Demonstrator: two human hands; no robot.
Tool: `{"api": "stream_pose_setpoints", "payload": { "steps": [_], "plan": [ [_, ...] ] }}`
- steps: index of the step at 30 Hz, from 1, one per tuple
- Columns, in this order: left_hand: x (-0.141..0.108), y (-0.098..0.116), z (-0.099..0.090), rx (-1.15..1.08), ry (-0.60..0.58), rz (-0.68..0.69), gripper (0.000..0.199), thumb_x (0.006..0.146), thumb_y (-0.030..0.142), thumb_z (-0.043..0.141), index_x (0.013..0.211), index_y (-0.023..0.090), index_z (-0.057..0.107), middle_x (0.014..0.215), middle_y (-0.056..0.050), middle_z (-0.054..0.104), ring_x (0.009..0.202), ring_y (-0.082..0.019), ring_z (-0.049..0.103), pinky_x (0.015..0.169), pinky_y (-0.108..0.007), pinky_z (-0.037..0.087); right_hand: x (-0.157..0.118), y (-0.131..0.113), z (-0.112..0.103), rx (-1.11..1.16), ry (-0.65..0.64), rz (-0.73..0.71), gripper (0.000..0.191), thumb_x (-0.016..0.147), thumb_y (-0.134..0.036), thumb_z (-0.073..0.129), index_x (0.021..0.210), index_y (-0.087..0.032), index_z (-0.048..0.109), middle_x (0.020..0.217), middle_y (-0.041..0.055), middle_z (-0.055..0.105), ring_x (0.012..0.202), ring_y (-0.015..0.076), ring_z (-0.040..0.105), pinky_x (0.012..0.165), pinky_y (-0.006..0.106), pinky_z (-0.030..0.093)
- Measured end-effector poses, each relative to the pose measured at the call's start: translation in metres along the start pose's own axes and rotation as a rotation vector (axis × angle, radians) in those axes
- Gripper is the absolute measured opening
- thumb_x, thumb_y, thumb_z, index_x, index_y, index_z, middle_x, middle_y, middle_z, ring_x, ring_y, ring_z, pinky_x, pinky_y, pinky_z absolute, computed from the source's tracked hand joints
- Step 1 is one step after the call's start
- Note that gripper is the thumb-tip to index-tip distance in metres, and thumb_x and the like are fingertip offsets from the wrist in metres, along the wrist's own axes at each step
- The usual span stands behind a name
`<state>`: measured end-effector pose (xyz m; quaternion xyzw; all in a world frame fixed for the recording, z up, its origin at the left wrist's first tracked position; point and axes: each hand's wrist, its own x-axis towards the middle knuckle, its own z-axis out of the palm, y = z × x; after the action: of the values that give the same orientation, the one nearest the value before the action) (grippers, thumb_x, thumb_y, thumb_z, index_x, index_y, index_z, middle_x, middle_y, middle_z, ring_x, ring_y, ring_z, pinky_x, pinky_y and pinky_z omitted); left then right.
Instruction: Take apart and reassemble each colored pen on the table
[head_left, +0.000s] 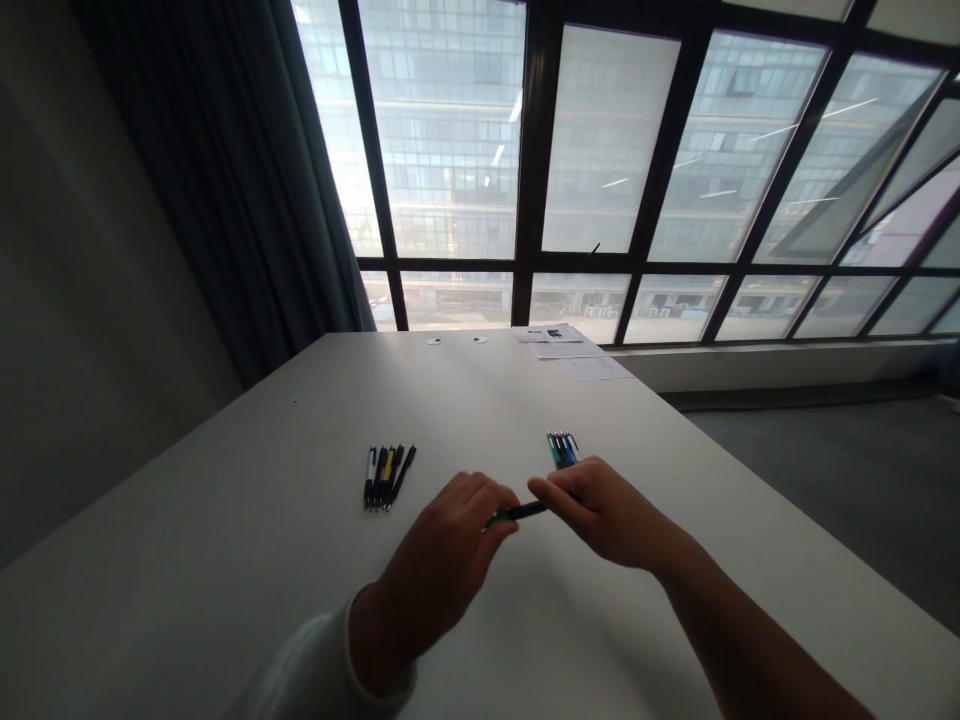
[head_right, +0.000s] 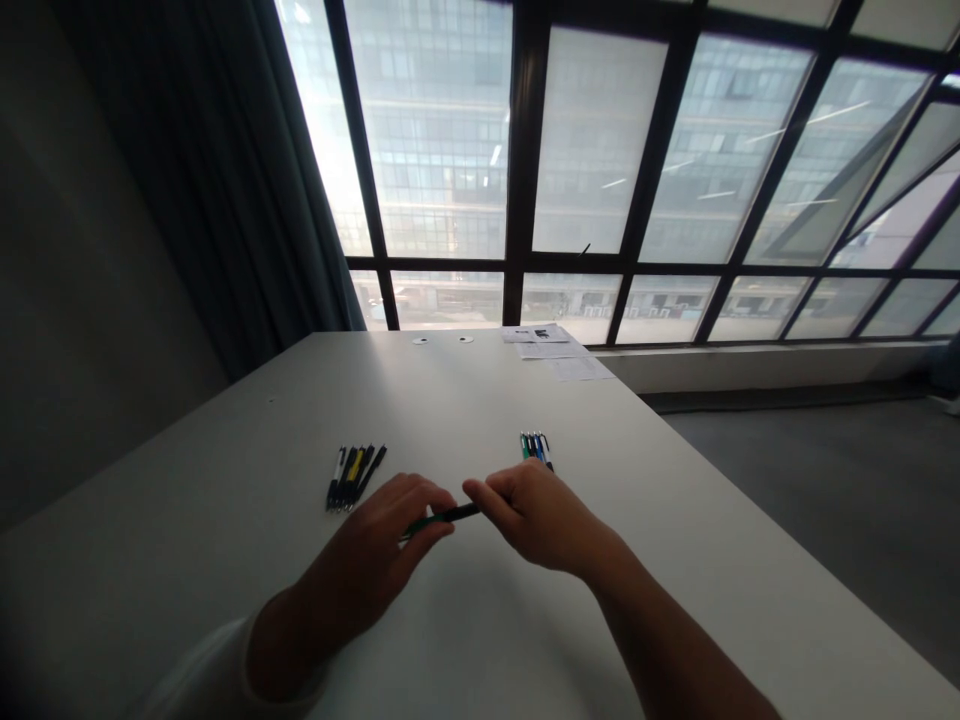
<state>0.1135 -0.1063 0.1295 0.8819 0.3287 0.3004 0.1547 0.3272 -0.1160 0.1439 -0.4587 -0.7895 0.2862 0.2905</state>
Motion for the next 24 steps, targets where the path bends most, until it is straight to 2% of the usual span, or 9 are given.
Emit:
{"api": "stream_pose_setpoints", "payload": {
  "steps": [3,6,8,10,14,16,18,20,24],
  "plan": [
    [0.001,-0.007,-0.003,0.178,0.133,0.127,0.012,0.094,0.013,0.053,0.098,0.018,0.064,0.092,-0.006,0.068,0.087,-0.021,0.058,0.078,-0.034,0.043,0.003,0.001,0.009,0.174,-0.007,0.098,0.055,0.097,-0.058,0.044,0.059,-0.018,0.046,0.049,-0.0063,0.037,0.043,0.0068,0.030,0.045,0.023,0.027],
    [-0.001,-0.015,-0.010,0.379,0.281,0.216,0.023,0.094,0.007,0.049,0.104,0.021,0.065,0.100,-0.005,0.072,0.100,-0.024,0.058,0.095,-0.044,0.037,0.005,-0.001,0.021,0.380,-0.089,0.161,0.053,0.094,-0.059,0.050,0.065,-0.016,0.057,0.050,-0.0038,0.050,0.043,0.0079,0.044,0.045,0.021,0.036],
    [-0.003,-0.019,-0.015,0.457,0.322,0.258,0.029,0.093,0.004,0.049,0.106,0.025,0.066,0.110,-0.003,0.073,0.114,-0.027,0.054,0.106,-0.052,0.027,0.006,-0.004,0.029,0.508,-0.163,0.134,0.049,0.092,-0.057,0.054,0.072,-0.013,0.063,0.057,0.0000,0.060,0.048,0.0098,0.054,0.049,0.021,0.044],
    [-0.004,-0.021,-0.019,0.451,0.364,0.280,0.031,0.092,0.006,0.053,0.110,0.029,0.066,0.122,-0.001,0.070,0.126,-0.029,0.048,0.109,-0.054,0.025,0.007,-0.005,0.038,0.608,-0.202,0.060,0.045,0.094,-0.053,0.055,0.079,-0.012,0.066,0.066,0.0035,0.066,0.056,0.0108,0.059,0.056,0.023,0.050],
    [-0.004,-0.020,-0.022,0.121,0.510,0.143,0.046,0.092,0.023,0.060,0.136,0.031,0.051,0.150,-0.007,0.047,0.136,-0.031,0.041,0.105,-0.049,0.041,0.005,-0.007,0.053,0.681,-0.238,-0.039,0.039,0.095,-0.045,0.057,0.084,-0.010,0.068,0.072,0.0058,0.068,0.061,0.0107,0.062,0.062,0.023,0.052],
    [-0.003,-0.018,-0.023,-0.178,0.447,0.021,0.062,0.093,0.030,0.060,0.149,0.031,0.033,0.151,-0.011,0.043,0.126,-0.029,0.053,0.098,-0.046,0.050,0.003,-0.009,0.058,0.678,-0.261,-0.027,0.036,0.093,-0.042,0.061,0.081,-0.009,0.068,0.070,0.0057,0.067,0.059,0.0106,0.062,0.059,0.022,0.051],
    [-0.004,-0.015,-0.024,-0.428,0.320,-0.090,0.069,0.093,0.031,0.061,0.152,0.032,0.024,0.140,-0.012,0.054,0.108,-0.023,0.065,0.090,-0.041,0.056,0.001,-0.010,0.062,0.654,-0.281,-0.010,0.034,0.092,-0.039,0.062,0.079,-0.009,0.068,0.069,0.0055,0.067,0.058,0.0105,0.061,0.058,0.021,0.051],
    [-0.004,-0.011,-0.026,-0.555,0.256,-0.170,0.066,0.092,0.029,0.064,0.149,0.032,0.030,0.124,-0.009,0.064,0.096,-0.019,0.068,0.085,-0.038,0.059,0.001,-0.011,0.063,0.625,-0.300,-0.007,0.032,0.093,-0.037,0.060,0.079,-0.009,0.068,0.069,0.0055,0.067,0.058,0.0106,0.062,0.058,0.022,0.051],
    [-0.004,-0.005,-0.028,-0.625,0.299,-0.208,0.052,0.086,0.027,0.071,0.132,0.026,0.048,0.108,-0.006,0.070,0.096,-0.019,0.068,0.080,-0.032,0.060,0.002,-0.010,0.064,0.591,-0.317,-0.009,0.029,0.094,-0.033,0.058,0.082,-0.009,0.069,0.071,0.0058,0.068,0.060,0.0111,0.063,0.060,0.022,0.052]
  ]
}}
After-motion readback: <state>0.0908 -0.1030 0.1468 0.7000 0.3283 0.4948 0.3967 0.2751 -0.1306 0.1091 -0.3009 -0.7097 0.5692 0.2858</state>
